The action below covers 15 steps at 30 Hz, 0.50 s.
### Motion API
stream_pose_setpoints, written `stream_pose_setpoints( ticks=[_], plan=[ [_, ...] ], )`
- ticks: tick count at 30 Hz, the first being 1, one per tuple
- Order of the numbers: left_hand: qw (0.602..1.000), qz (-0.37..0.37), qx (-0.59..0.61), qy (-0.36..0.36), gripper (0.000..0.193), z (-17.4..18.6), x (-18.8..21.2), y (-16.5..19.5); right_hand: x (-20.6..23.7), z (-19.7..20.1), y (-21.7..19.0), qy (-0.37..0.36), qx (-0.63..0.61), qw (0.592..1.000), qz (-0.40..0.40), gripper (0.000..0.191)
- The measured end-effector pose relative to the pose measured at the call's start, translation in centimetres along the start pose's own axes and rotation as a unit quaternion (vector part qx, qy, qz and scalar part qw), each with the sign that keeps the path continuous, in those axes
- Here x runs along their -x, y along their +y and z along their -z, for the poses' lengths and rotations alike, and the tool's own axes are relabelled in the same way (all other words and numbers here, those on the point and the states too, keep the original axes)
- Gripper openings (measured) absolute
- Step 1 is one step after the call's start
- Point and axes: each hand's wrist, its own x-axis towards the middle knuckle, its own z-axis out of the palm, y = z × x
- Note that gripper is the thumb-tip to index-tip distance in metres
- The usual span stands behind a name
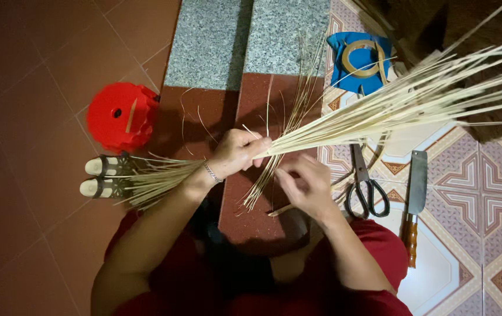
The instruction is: The person sits on the floor and weaves dried plant fibers into a basket. They gather and align fibers, use scissors to trim excess, and tie the fibers together to form the basket structure.
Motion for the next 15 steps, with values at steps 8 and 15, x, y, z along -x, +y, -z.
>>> stream_pose_setpoints(
  ticks=[8, 15],
  plan=[
    [0.98, 0.11, 0.114, -0.123, 0.037, -0.9, 1.4, 2.8, -0.5, -1.3, 0.9, 0.073, -0.06, 0.987, 0.13, 0.031],
    [0.989, 0.105, 0.045, -0.095, 0.04, -0.8, 1.0, 3.5, 1.5, -3.2, 4.8, 0.058, -0.002, 0.997, 0.058, 0.023]
  ],
)
